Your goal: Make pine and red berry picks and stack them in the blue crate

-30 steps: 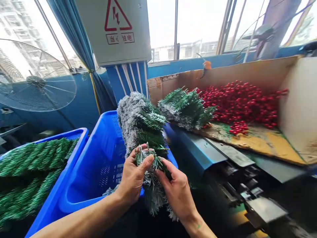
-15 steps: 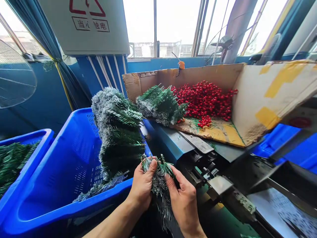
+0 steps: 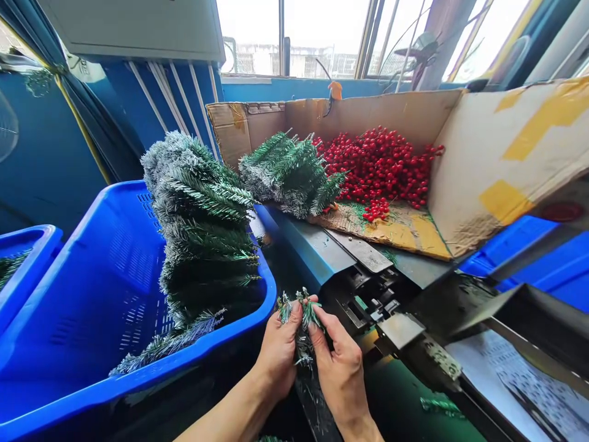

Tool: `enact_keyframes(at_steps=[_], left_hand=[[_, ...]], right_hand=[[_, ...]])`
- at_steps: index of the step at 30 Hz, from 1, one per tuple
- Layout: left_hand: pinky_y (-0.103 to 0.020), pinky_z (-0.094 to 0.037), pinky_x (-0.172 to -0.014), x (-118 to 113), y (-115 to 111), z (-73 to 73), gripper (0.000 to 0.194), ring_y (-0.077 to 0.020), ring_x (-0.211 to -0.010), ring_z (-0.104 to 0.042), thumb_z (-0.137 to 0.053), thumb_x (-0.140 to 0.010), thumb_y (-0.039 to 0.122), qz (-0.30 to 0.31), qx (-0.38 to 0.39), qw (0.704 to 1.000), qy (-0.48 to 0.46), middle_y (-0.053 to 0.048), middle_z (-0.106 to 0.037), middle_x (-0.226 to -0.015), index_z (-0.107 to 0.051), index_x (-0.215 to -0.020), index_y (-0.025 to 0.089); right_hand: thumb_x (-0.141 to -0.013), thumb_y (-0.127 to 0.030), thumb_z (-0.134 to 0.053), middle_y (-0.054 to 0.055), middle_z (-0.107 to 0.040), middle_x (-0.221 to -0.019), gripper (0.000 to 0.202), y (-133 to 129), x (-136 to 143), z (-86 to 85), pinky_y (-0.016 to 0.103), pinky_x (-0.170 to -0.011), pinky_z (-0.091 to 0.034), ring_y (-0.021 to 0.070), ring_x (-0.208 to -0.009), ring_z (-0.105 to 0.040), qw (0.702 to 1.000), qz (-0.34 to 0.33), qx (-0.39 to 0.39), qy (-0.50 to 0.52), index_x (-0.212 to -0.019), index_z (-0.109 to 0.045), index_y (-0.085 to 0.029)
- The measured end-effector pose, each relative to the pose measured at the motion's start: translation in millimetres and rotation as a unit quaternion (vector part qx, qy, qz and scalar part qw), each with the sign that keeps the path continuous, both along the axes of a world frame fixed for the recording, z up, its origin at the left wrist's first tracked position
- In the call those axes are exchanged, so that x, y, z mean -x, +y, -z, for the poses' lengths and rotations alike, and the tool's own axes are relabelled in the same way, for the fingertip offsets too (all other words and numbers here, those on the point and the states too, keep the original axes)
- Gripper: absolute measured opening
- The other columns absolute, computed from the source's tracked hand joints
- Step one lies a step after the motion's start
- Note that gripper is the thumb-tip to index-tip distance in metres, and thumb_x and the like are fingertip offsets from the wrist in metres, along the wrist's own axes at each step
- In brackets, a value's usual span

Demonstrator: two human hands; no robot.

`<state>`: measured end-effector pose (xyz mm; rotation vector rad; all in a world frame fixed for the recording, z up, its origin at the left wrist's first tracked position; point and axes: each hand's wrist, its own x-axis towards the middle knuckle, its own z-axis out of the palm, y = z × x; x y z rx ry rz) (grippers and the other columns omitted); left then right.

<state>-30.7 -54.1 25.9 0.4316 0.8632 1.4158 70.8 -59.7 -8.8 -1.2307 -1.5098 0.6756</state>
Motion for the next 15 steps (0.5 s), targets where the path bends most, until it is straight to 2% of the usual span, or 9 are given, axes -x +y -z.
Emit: enact_keyframes(at_steps=[3, 6, 9, 12, 15], left_hand=[[-0.025, -0.045, -0.073, -3, -2, 6.3, 0.046, -0.0159, -0.077, -0.061, -0.075, -0.07, 0.051, 0.025, 0.02, 0.999, -0.003, -0.009, -0.071, -0.086, -0.074, -0.099, 0.015], [-0.026, -0.045, -0.079, -7, -4, 13.3, 0.045, -0.0179, -0.086, -0.062, -0.073, -0.072, 0.049, 0.04, 0.021, 0.999, 0.0, -0.01, -0.07, -0.095, -0.072, -0.103, 0.016], [-0.028, -0.044, -0.086, -8, -5, 18.0, 0.046, -0.0189, -0.096, -0.06, -0.078, -0.068, 0.041, -0.037, 0.029, 0.997, 0.059, -0.009, -0.067, -0.108, -0.068, -0.109, 0.021], [-0.028, -0.045, -0.082, 0, -4, 18.4, 0.043, -0.0177, -0.088, -0.06, -0.08, -0.066, 0.034, -0.115, 0.026, 0.978, 0.175, -0.006, -0.067, -0.096, -0.068, -0.106, 0.021], [-0.028, -0.046, -0.073, 10, -6, 17.6, 0.027, -0.016, -0.075, -0.058, -0.074, -0.072, 0.03, -0.101, 0.013, 0.961, 0.257, -0.004, -0.066, -0.08, -0.071, -0.096, 0.018]], right_hand=[[-0.087, -0.049, -0.059, 0.007, -0.062, -0.123, 0.043, -4, -4, 8.7, 0.039, -0.094, -0.052, 0.0261, -0.111, -0.059, 0.998, 0.0, 0.055, 0.002, -0.122, -0.062, -0.023], [-0.083, -0.052, -0.062, 0.008, -0.065, -0.117, 0.046, -7, -10, 15.2, 0.039, -0.09, -0.055, 0.027, -0.103, -0.063, 0.996, 0.017, 0.086, 0.01, -0.118, -0.065, -0.021], [-0.081, -0.053, -0.064, 0.008, -0.068, -0.111, 0.049, -5, -17, 20.3, 0.035, -0.086, -0.056, 0.0255, -0.096, -0.066, 0.993, 0.035, 0.107, 0.03, -0.117, -0.066, -0.02], [-0.078, -0.054, -0.067, 0.007, -0.07, -0.104, 0.055, -4, -25, 24.8, 0.031, -0.075, -0.059, 0.0227, -0.08, -0.068, 0.987, 0.039, 0.147, 0.049, -0.121, -0.064, -0.02], [-0.078, -0.053, -0.068, 0.006, -0.072, -0.094, 0.059, -5, -30, 27.5, 0.027, -0.062, -0.059, 0.0202, -0.066, -0.068, 0.98, 0.028, 0.187, 0.056, -0.126, -0.061, -0.019]])
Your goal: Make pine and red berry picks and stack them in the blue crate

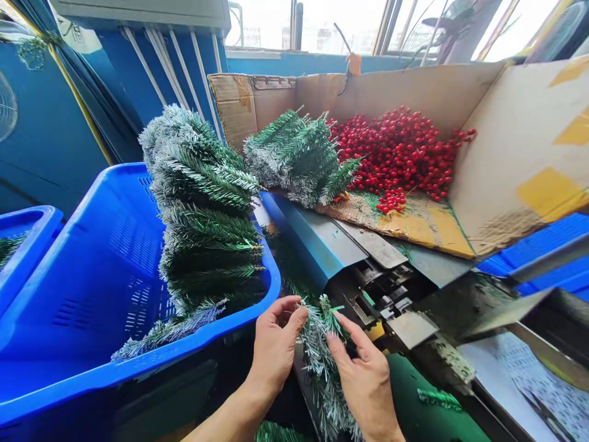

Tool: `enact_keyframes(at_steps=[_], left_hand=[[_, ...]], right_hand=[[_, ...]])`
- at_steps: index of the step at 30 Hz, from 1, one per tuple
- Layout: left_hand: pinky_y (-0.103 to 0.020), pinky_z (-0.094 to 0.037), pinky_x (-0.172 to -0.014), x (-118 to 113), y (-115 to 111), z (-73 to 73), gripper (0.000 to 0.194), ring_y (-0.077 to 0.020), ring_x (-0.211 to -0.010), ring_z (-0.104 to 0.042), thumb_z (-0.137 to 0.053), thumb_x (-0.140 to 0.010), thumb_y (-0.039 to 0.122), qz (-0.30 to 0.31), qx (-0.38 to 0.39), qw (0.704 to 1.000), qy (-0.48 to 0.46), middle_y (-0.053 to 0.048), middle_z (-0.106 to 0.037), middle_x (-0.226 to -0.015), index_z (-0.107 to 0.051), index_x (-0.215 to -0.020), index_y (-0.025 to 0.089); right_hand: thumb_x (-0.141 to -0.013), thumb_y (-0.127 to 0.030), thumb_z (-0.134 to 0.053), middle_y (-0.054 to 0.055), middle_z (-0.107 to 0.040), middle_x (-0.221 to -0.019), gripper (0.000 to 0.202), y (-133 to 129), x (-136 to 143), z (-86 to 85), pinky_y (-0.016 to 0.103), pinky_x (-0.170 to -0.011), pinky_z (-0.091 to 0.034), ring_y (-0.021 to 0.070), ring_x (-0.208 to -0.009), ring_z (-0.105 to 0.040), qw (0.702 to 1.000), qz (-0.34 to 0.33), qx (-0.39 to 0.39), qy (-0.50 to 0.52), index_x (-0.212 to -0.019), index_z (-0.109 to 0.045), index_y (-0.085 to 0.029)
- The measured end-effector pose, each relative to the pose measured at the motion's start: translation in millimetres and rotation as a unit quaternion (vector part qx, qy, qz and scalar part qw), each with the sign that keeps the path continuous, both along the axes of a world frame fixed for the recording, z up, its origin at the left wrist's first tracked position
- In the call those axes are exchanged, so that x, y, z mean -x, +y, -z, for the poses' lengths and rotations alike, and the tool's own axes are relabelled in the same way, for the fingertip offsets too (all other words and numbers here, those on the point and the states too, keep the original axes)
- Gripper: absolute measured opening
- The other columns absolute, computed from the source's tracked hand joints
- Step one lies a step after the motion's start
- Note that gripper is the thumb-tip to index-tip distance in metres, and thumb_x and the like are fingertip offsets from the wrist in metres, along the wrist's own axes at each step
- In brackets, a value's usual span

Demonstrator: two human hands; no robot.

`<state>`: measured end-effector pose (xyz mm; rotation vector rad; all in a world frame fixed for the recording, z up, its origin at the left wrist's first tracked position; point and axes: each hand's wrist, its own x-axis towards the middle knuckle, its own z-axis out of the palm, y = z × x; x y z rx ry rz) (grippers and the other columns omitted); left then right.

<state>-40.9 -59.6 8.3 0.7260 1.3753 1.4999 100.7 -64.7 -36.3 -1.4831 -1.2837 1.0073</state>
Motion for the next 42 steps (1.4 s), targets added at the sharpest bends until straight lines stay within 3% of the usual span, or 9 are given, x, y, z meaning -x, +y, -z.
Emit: enact_keyframes(at_steps=[2, 8, 13, 20, 27, 32, 35, 39, 42], left_hand=[[-0.028, -0.046, -0.071, 5, -1, 1.0, 0.024, -0.0157, -0.073, -0.058, -0.071, -0.074, 0.025, 0.026, -0.011, 0.999, 0.044, -0.004, -0.066, -0.081, -0.072, -0.097, 0.018], [-0.029, -0.046, -0.076, 12, -2, 6.8, 0.026, -0.0168, -0.077, -0.061, -0.059, -0.084, 0.023, 0.068, -0.094, 0.975, 0.188, -0.004, -0.07, -0.086, -0.072, -0.107, 0.022], [-0.03, -0.047, -0.073, 11, 3, 4.3, 0.02, -0.02, -0.079, -0.064, -0.062, -0.082, 0.027, 0.082, -0.024, 0.985, 0.15, -0.006, -0.074, -0.086, -0.075, -0.093, 0.018], [-0.027, -0.043, -0.063, 7, 7, 1.9, 0.017, -0.0163, -0.067, -0.059, -0.063, -0.078, 0.025, 0.135, 0.007, 0.988, 0.069, -0.005, -0.072, -0.077, -0.073, -0.088, 0.016], [-0.027, -0.045, -0.066, 2, 10, 2.1, 0.013, -0.0167, -0.069, -0.061, -0.067, -0.072, 0.02, 0.133, 0.003, 0.988, 0.084, -0.005, -0.072, -0.075, -0.074, -0.082, 0.016], [-0.029, -0.047, -0.067, -4, 14, 9.4, 0.024, -0.0177, -0.07, -0.063, -0.067, -0.071, 0.02, 0.153, 0.029, 0.988, 0.003, -0.007, -0.072, -0.078, -0.071, -0.094, 0.014], [-0.03, -0.047, -0.073, -6, 9, 12.1, 0.035, -0.0193, -0.078, -0.063, -0.068, -0.069, 0.02, 0.174, 0.032, 0.984, 0.006, -0.008, -0.073, -0.088, -0.069, -0.103, 0.014], [-0.029, -0.045, -0.069, -8, -3, 12.2, 0.021, -0.0179, -0.074, -0.06, -0.062, -0.073, 0.023, 0.232, 0.03, 0.972, 0.032, -0.006, -0.072, -0.085, -0.074, -0.089, 0.014], [-0.027, -0.042, -0.065, -12, -7, 12.3, 0.02, -0.0145, -0.069, -0.055, -0.063, -0.074, 0.026, 0.209, 0.037, 0.977, 0.003, -0.005, -0.069, -0.081, -0.073, -0.086, 0.014]], right_hand=[[-0.078, -0.053, -0.067, 0.005, -0.071, -0.097, 0.056, -1, -1, -0.1, 0.025, -0.063, -0.059, 0.0207, -0.072, -0.068, 1.0, -0.01, 0.005, -0.008, -0.124, -0.062, -0.02], [-0.075, -0.051, -0.069, 0.005, -0.067, -0.113, 0.045, 0, -6, -3.8, 0.03, -0.091, -0.053, 0.026, -0.106, -0.062, 0.998, -0.045, -0.029, -0.013, -0.111, -0.07, -0.023], [-0.07, -0.047, -0.076, 0.007, -0.068, -0.111, 0.046, 0, -19, 5.1, 0.034, -0.093, -0.052, 0.0278, -0.105, -0.062, 0.996, -0.061, 0.017, 0.058, -0.11, -0.071, -0.023], [-0.069, -0.042, -0.081, 0.007, -0.069, -0.107, 0.047, 3, -34, 22.0, 0.033, -0.089, -0.054, 0.0272, -0.1, -0.064, 0.984, -0.049, 0.051, 0.164, -0.111, -0.07, -0.025], [-0.071, -0.048, -0.076, 0.007, -0.066, -0.114, 0.051, 0, -31, 15.3, 0.036, -0.094, -0.051, 0.0277, -0.106, -0.061, 0.993, -0.082, 0.038, 0.073, -0.115, -0.068, -0.022], [-0.072, -0.048, -0.076, 0.005, -0.066, -0.115, 0.055, -7, -24, 4.0, 0.032, -0.09, -0.053, 0.0261, -0.103, -0.063, 0.997, -0.072, 0.026, -0.001, -0.12, -0.064, -0.024], [-0.074, -0.048, -0.074, 0.005, -0.067, -0.113, 0.054, -7, -23, -0.5, 0.03, -0.086, -0.055, 0.0254, -0.099, -0.064, 0.997, -0.05, 0.04, 0.041, -0.119, -0.063, -0.023], [-0.073, -0.043, -0.078, 0.007, -0.067, -0.113, 0.058, -7, -25, 0.4, 0.031, -0.082, -0.057, 0.0247, -0.093, -0.066, 0.988, -0.042, 0.077, 0.123, -0.124, -0.059, -0.023], [-0.07, -0.039, -0.081, 0.007, -0.069, -0.108, 0.061, -7, -24, 1.0, 0.035, -0.075, -0.059, 0.0272, -0.089, -0.067, 0.968, -0.035, 0.116, 0.22, -0.125, -0.057, -0.024]])
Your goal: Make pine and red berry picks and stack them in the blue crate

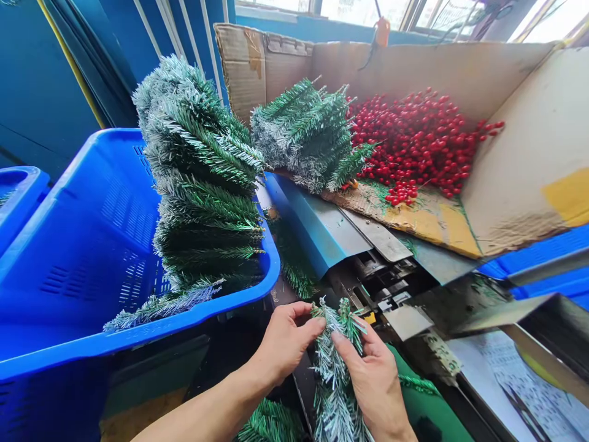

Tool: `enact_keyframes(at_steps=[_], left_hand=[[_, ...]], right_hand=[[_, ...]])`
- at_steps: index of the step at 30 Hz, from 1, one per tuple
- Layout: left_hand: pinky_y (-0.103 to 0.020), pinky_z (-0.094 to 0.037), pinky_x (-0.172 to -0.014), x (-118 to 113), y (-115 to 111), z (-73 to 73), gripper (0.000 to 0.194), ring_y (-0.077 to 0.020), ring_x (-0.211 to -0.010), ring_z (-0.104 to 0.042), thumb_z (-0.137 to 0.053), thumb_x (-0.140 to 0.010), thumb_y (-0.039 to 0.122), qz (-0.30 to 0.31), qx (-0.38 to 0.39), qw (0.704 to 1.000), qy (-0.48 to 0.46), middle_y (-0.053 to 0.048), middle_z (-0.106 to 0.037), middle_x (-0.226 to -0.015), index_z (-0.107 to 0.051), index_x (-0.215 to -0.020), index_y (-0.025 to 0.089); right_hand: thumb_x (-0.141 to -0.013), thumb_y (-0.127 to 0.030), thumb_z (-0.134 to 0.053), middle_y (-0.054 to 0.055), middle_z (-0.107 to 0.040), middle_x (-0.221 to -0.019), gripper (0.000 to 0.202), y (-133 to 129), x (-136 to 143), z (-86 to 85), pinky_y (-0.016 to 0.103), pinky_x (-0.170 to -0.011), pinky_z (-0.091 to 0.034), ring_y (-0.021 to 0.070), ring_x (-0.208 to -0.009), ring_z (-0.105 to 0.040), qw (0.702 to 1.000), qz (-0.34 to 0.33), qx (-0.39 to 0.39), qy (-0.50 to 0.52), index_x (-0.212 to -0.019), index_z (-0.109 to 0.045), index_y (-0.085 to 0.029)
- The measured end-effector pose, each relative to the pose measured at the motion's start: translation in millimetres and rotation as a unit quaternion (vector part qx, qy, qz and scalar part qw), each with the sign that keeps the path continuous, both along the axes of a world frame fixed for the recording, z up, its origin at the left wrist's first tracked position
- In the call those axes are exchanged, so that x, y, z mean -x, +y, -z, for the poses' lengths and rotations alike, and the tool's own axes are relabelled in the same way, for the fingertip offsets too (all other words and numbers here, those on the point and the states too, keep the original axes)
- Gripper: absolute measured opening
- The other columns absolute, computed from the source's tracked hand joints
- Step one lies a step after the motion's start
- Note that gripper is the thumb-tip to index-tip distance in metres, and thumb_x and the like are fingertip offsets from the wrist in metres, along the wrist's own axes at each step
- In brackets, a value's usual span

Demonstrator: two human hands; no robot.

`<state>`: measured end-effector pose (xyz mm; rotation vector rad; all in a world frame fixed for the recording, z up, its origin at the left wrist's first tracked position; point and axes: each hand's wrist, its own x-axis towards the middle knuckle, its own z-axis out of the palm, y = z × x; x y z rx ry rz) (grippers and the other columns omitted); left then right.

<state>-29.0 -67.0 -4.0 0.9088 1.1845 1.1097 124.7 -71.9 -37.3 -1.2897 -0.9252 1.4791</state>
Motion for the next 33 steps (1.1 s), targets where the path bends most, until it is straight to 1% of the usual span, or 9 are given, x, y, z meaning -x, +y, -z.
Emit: enact_keyframes(at_steps=[2, 5, 9, 12, 15, 20, 25, 30, 33], left_hand=[[-0.025, -0.04, -0.063, -2, 0, 0.9, 0.017, -0.012, -0.066, -0.052, -0.065, -0.073, 0.025, -0.014, 0.009, 1.0, -0.023, -0.003, -0.066, -0.076, -0.071, -0.084, 0.013], [-0.023, -0.039, -0.058, -5, 2, 2.5, 0.018, -0.0097, -0.061, -0.048, -0.069, -0.072, 0.029, -0.029, 0.045, 0.995, -0.088, 0.0, -0.061, -0.068, -0.068, -0.078, 0.013], [-0.023, -0.044, -0.057, -5, 3, 3.9, 0.033, -0.0111, -0.063, -0.053, -0.076, -0.067, 0.041, -0.047, 0.078, 0.977, -0.194, -0.001, -0.061, -0.072, -0.066, -0.08, 0.013], [-0.023, -0.045, -0.053, -5, 3, 4.6, 0.041, -0.0119, -0.063, -0.056, -0.081, -0.06, 0.044, -0.09, 0.097, 0.961, -0.245, -0.002, -0.062, -0.075, -0.065, -0.082, 0.013], [-0.021, -0.045, -0.05, -9, 4, 3.6, 0.044, -0.0106, -0.062, -0.055, -0.085, -0.055, 0.042, -0.125, 0.105, 0.952, -0.257, -0.001, -0.06, -0.074, -0.064, -0.081, 0.013], [-0.018, -0.04, -0.047, -14, 6, 0.6, 0.041, -0.0087, -0.06, -0.052, -0.082, -0.06, 0.044, -0.147, 0.095, 0.948, -0.266, 0.002, -0.058, -0.07, -0.059, -0.078, 0.014], [-0.016, -0.036, -0.047, -5, 9, 6.0, 0.037, -0.0049, -0.057, -0.047, -0.079, -0.066, 0.041, -0.239, 0.077, 0.934, -0.254, 0.005, -0.056, -0.072, -0.059, -0.085, 0.017], [-0.018, -0.038, -0.05, 0, 10, 8.3, 0.041, -0.0067, -0.061, -0.051, -0.081, -0.063, 0.041, -0.218, 0.081, 0.941, -0.246, 0.004, -0.058, -0.077, -0.061, -0.09, 0.017], [-0.019, -0.038, -0.051, -4, 8, 6.2, 0.041, -0.0076, -0.062, -0.052, -0.081, -0.062, 0.041, -0.211, 0.074, 0.945, -0.238, 0.003, -0.06, -0.078, -0.064, -0.091, 0.017]], right_hand=[[-0.067, -0.037, -0.083, 0.007, -0.07, -0.101, 0.058, 0, 2, -1.8, 0.036, -0.069, -0.06, 0.0289, -0.086, -0.068, 0.999, 0.011, 0.023, 0.032, -0.119, -0.06, -0.024], [-0.065, -0.036, -0.084, 0.007, -0.071, -0.099, 0.052, 3, 3, -5.9, 0.035, -0.068, -0.06, 0.0287, -0.084, -0.069, 0.999, 0.014, 0.017, 0.026, -0.111, -0.063, -0.022], [-0.062, -0.037, -0.086, 0.006, -0.072, -0.091, 0.055, 8, 3, -6.7, 0.034, -0.063, -0.06, 0.0272, -0.074, -0.069, 0.998, 0.065, 0.0, 0.003, -0.109, -0.064, -0.02], [-0.059, -0.038, -0.086, 0.006, -0.073, -0.085, 0.061, 10, 4, -4.2, 0.034, -0.059, -0.06, 0.0271, -0.069, -0.069, 0.995, 0.1, 0.011, 0.001, -0.112, -0.062, -0.019], [-0.058, -0.04, -0.087, 0.006, -0.073, -0.082, 0.061, 9, 7, -4.0, 0.033, -0.057, -0.059, 0.0263, -0.066, -0.069, 0.993, 0.117, 0.015, 0.006, -0.11, -0.062, -0.019], [-0.057, -0.042, -0.086, 0.003, -0.073, -0.08, 0.054, 9, 11, -5.3, 0.034, -0.06, -0.059, 0.0258, -0.066, -0.069, 0.986, 0.162, 0.022, 0.004, -0.101, -0.064, -0.019], [-0.058, -0.041, -0.083, 0.004, -0.072, -0.08, 0.048, 13, -2, -3.1, 0.037, -0.063, -0.058, 0.0247, -0.065, -0.068, 0.969, 0.245, -0.026, -0.013, -0.096, -0.065, -0.018], [-0.057, -0.039, -0.085, 0.005, -0.072, -0.079, 0.05, 8, -7, -7.3, 0.034, -0.058, -0.058, 0.0227, -0.06, -0.067, 0.979, 0.203, -0.033, -0.013, -0.099, -0.066, -0.018], [-0.062, -0.04, -0.083, 0.005, -0.072, -0.083, 0.051, 3, -4, -8.0, 0.034, -0.062, -0.058, 0.0228, -0.064, -0.067, 0.985, 0.166, -0.035, -0.008, -0.104, -0.065, -0.019]])
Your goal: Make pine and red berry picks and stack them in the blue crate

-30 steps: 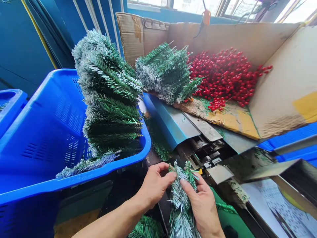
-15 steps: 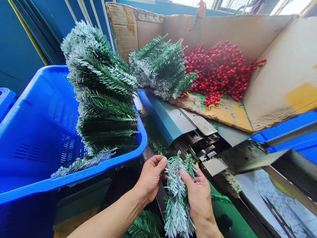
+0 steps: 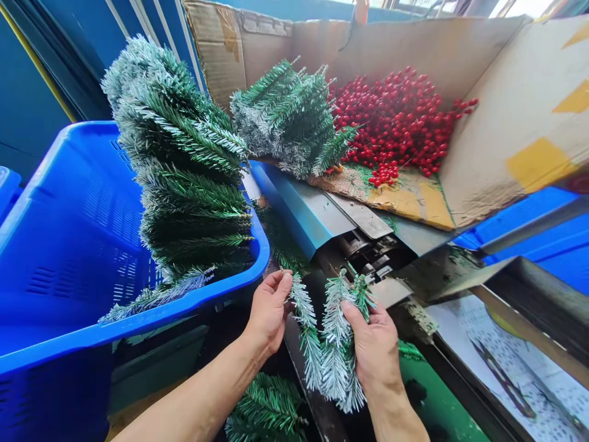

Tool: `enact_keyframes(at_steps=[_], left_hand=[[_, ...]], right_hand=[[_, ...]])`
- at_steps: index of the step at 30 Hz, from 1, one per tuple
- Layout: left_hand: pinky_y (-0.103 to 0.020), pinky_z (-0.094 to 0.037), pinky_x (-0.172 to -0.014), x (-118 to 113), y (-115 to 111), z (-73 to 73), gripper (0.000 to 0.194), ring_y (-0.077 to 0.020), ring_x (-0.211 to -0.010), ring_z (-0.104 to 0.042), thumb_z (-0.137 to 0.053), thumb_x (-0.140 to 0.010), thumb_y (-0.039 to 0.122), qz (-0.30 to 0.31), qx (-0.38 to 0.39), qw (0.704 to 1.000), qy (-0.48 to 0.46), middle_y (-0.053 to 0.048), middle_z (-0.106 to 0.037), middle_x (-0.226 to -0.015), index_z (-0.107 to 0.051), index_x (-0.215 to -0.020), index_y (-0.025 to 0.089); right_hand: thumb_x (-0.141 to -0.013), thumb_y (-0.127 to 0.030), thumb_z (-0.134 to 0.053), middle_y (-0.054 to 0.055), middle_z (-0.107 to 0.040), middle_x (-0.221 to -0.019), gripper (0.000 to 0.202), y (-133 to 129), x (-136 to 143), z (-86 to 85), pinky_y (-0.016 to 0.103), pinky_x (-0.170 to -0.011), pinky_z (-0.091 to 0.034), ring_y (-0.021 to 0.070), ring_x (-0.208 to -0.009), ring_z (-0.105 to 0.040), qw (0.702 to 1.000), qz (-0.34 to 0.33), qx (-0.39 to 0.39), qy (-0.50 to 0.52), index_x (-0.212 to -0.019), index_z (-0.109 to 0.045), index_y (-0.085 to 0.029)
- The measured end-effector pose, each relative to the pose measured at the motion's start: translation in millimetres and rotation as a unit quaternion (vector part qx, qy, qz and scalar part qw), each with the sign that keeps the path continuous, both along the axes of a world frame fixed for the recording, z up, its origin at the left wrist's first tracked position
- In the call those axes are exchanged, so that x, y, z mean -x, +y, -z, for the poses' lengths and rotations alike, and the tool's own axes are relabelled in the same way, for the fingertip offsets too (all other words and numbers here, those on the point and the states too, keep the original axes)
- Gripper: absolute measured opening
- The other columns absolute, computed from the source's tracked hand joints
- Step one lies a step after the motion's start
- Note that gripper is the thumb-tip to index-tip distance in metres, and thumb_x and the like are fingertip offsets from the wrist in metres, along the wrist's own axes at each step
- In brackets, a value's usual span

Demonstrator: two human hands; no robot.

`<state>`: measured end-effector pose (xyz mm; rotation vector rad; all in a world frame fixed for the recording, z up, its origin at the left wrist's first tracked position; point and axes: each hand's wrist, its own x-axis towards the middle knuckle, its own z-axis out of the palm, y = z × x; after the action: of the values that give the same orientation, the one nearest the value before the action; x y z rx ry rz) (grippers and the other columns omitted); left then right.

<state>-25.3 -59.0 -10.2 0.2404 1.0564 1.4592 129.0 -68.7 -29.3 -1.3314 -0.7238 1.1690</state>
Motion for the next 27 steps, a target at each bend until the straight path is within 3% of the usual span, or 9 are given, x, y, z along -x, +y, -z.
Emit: enact_keyframes(at_steps=[6, 9, 11, 15, 21, 27], left_hand=[[-0.026, -0.047, -0.075, -15, -10, -3.7, 0.036, -0.0128, -0.075, -0.06, -0.078, -0.068, 0.042, 0.071, -0.068, 0.995, 0.018, -0.003, -0.07, -0.086, -0.07, -0.093, 0.017], [-0.028, -0.046, -0.084, -22, -14, -3.7, 0.035, -0.0153, -0.085, -0.061, -0.075, -0.071, 0.041, 0.091, -0.089, 0.992, 0.014, -0.004, -0.071, -0.096, -0.071, -0.097, 0.019], [-0.026, -0.046, -0.081, -24, -14, -3.9, 0.03, -0.0143, -0.083, -0.06, -0.074, -0.073, 0.04, 0.079, -0.088, 0.993, 0.015, -0.004, -0.071, -0.093, -0.072, -0.093, 0.018], [-0.023, -0.045, -0.07, -23, -12, -6.7, 0.025, -0.0106, -0.07, -0.057, -0.071, -0.077, 0.039, 0.078, -0.095, 0.992, 0.003, -0.003, -0.069, -0.081, -0.07, -0.083, 0.015], [-0.025, -0.046, -0.074, -25, -12, -11.3, 0.027, -0.0132, -0.073, -0.059, -0.074, -0.074, 0.04, 0.068, -0.087, 0.993, -0.046, -0.004, -0.069, -0.083, -0.067, -0.084, 0.016], [-0.023, -0.043, -0.071, -25, -13, -3.5, 0.024, -0.0113, -0.072, -0.053, -0.068, -0.079, 0.04, 0.09, -0.106, 0.99, 0.028, -0.002, -0.064, -0.08, -0.068, -0.083, 0.016]], right_hand=[[-0.075, -0.045, -0.075, 0.007, -0.068, -0.108, 0.048, -9, 7, 0.3, 0.041, -0.091, -0.051, 0.0264, -0.094, -0.065, 0.983, -0.134, -0.041, -0.115, -0.114, -0.063, -0.019], [-0.076, -0.048, -0.073, 0.007, -0.067, -0.112, 0.048, -11, 9, -2.5, 0.04, -0.096, -0.048, 0.0269, -0.1, -0.062, 0.972, -0.165, -0.05, -0.161, -0.114, -0.065, -0.02], [-0.076, -0.05, -0.073, 0.006, -0.067, -0.111, 0.048, -12, 8, -3.9, 0.038, -0.096, -0.048, 0.0267, -0.101, -0.062, 0.968, -0.177, -0.039, -0.173, -0.114, -0.066, -0.021], [-0.078, -0.051, -0.071, 0.006, -0.067, -0.112, 0.048, -12, 3, -1.3, 0.037, -0.095, -0.049, 0.0271, -0.104, -0.061, 0.969, -0.206, -0.02, -0.134, -0.116, -0.066, -0.021], [-0.078, -0.051, -0.071, 0.007, -0.071, -0.095, 0.054, -7, -2, 14.2, 0.042, -0.081, -0.056, 0.029, -0.091, -0.067, 0.98, -0.198, -0.002, -0.015, -0.122, -0.057, -0.022], [-0.077, -0.047, -0.073, 0.006, -0.07, -0.099, 0.044, -5, -2, 21.3, 0.041, -0.084, -0.054, 0.0279, -0.093, -0.066, 0.982, -0.187, -0.015, 0.007, -0.113, -0.064, -0.023]])
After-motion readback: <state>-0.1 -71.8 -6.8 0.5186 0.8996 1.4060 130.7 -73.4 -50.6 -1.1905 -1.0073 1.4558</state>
